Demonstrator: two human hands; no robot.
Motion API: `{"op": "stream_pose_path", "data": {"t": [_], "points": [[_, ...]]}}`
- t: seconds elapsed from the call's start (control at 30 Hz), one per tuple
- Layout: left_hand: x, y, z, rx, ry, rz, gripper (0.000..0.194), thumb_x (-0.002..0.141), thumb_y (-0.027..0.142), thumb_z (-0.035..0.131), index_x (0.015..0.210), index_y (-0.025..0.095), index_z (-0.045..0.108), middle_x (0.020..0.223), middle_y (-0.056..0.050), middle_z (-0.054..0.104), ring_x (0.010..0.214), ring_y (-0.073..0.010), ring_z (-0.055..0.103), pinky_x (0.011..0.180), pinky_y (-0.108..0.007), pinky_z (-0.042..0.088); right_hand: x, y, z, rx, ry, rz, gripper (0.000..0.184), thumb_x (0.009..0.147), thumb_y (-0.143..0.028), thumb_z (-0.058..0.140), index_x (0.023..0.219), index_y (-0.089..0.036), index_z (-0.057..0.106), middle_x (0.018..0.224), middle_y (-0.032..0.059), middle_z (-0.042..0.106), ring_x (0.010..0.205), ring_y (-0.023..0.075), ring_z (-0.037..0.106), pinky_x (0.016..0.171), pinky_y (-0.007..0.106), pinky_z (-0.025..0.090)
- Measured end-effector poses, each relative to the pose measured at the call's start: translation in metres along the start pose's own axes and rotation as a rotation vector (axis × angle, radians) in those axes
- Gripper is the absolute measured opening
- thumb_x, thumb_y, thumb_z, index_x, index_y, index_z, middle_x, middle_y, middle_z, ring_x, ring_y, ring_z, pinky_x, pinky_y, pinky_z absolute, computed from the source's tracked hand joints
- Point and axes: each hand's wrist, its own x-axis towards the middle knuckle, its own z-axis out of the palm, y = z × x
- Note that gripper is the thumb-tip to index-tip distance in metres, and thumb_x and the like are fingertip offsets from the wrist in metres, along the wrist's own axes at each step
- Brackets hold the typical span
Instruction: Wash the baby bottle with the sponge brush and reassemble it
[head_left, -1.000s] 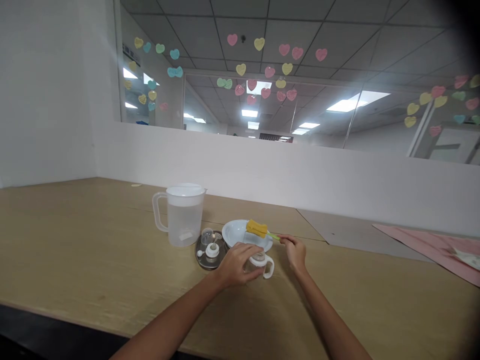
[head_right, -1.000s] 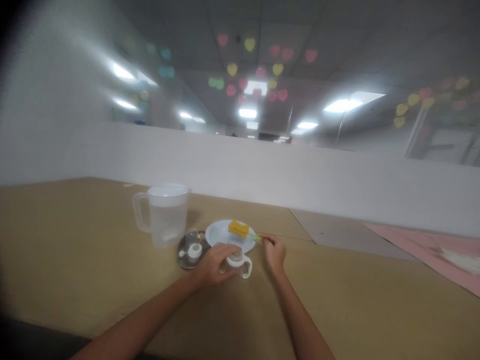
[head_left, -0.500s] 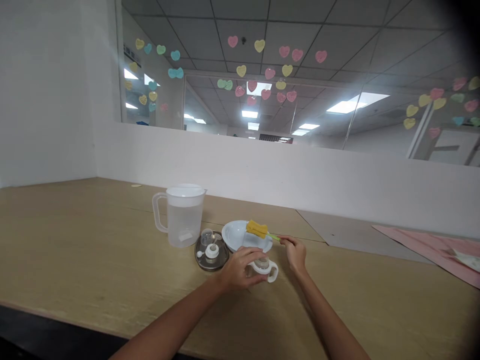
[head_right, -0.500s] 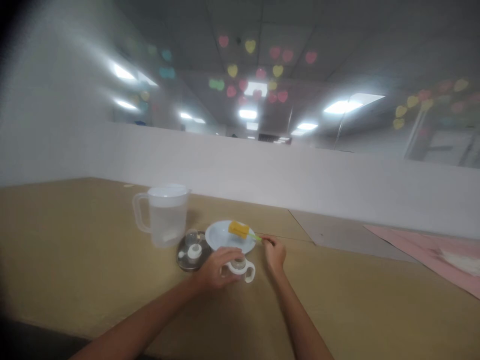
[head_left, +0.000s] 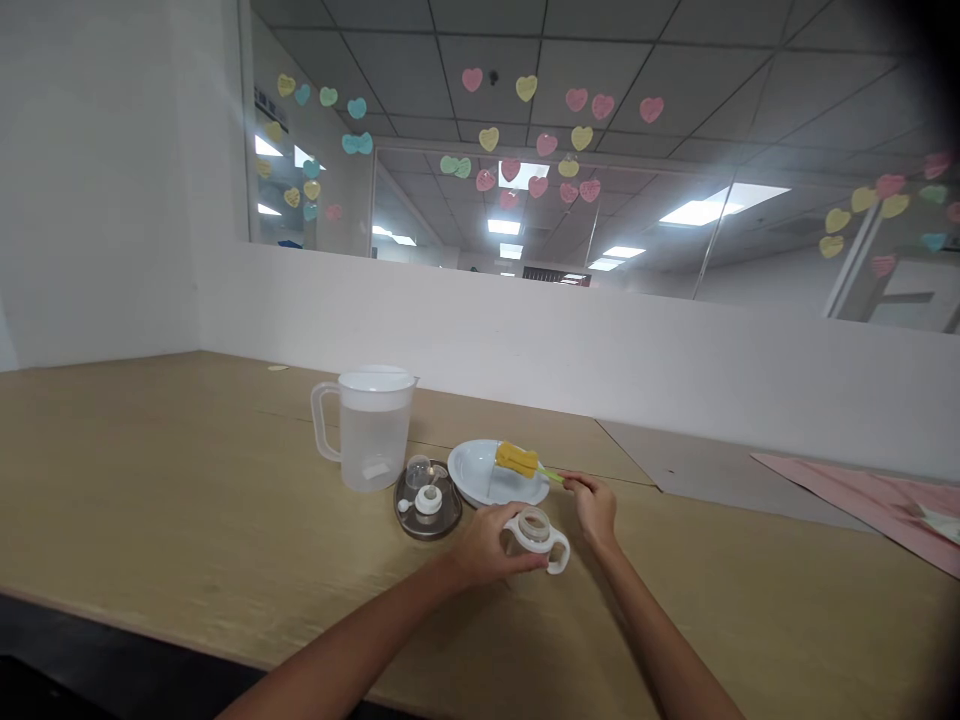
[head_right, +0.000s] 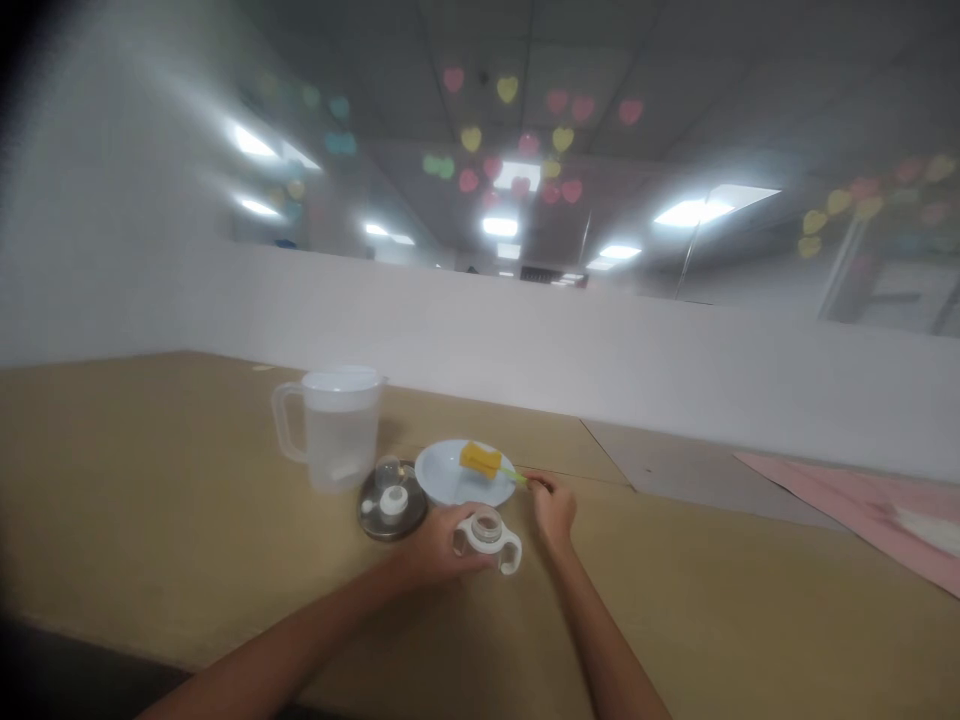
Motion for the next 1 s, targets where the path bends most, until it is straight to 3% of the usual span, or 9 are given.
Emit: {"op": "stream_pose_path", "data": {"t": [0.13,0.27,0.5,0.6,0.83,0.9,1.0], "points": [[0.0,0.006,0.003,-0.146,0.017,-0.018,0.044,0.062,0.042,0.067,0.098,0.019,0.056,0.091,-0.002,0.063,0.081,-0.0165,0.056,0.074,-0.026,0.043,0.001,0.003,0.001,-0.003,-0.001,-0.008,0.026,0.058,-0.031,0.047,0.066,-0.019,0.069,0.072,0.004,0.067,0.074,0.0218,0.058,0.07,0.029,0.04],[0.0,0.004,0.011,-0.349,0.006,-0.137,0.05,0.06,0.039,0.069,0.104,0.019,0.055,0.096,-0.003,0.062,0.085,-0.0181,0.056,0.071,-0.027,0.044,0.001,0.003,0.001,-0.01,-0.005,-0.006,0.028,0.058,-0.031,0.047,0.067,-0.019,0.069,0.072,0.0044,0.067,0.074,0.0225,0.059,0.069,0.029,0.04],[-0.001,-0.002,0.02,-0.549,0.017,-0.251,0.051,0.056,0.032,0.073,0.102,0.017,0.057,0.097,-0.004,0.063,0.089,-0.02,0.058,0.078,-0.031,0.046,0.001,0.002,0.0,-0.013,-0.008,-0.019,0.026,0.058,-0.031,0.047,0.066,-0.019,0.069,0.073,0.0041,0.068,0.074,0.0227,0.059,0.069,0.029,0.04],[-0.002,-0.004,0.019,-0.394,0.068,-0.15,0.049,0.055,0.036,0.073,0.099,0.017,0.059,0.092,-0.003,0.065,0.085,-0.0195,0.059,0.075,-0.03,0.047,0.001,0.003,0.001,0.013,0.003,-0.028,0.025,0.058,-0.03,0.048,0.064,-0.019,0.069,0.071,0.0039,0.067,0.074,0.0226,0.059,0.069,0.029,0.041],[0.001,-0.008,-0.007,0.111,0.454,0.335,0.055,0.055,0.038,0.072,0.101,0.013,0.055,0.093,-0.009,0.063,0.083,-0.021,0.059,0.074,-0.031,0.048,0.002,0.003,0.001,0.023,0.015,-0.023,0.024,0.058,-0.029,0.048,0.065,-0.02,0.069,0.072,0.0034,0.067,0.074,0.0224,0.059,0.068,0.029,0.04],[0.004,-0.012,-0.019,0.244,0.545,0.388,0.052,0.059,0.038,0.07,0.102,0.013,0.054,0.095,-0.011,0.062,0.087,-0.0219,0.058,0.077,-0.033,0.047,0.002,0.002,0.001,0.017,0.023,-0.01,0.025,0.058,-0.029,0.047,0.066,-0.02,0.069,0.071,0.0036,0.067,0.073,0.0226,0.058,0.067,0.029,0.039],[0.009,-0.023,-0.034,0.452,0.673,0.336,0.046,0.065,0.036,0.066,0.104,0.015,0.053,0.099,-0.01,0.061,0.092,-0.0219,0.056,0.081,-0.034,0.043,0.002,-0.001,0.0,0.01,0.056,0.01,0.024,0.059,-0.029,0.048,0.065,-0.02,0.069,0.068,0.0034,0.066,0.071,0.0226,0.058,0.065,0.029,0.039]]}}
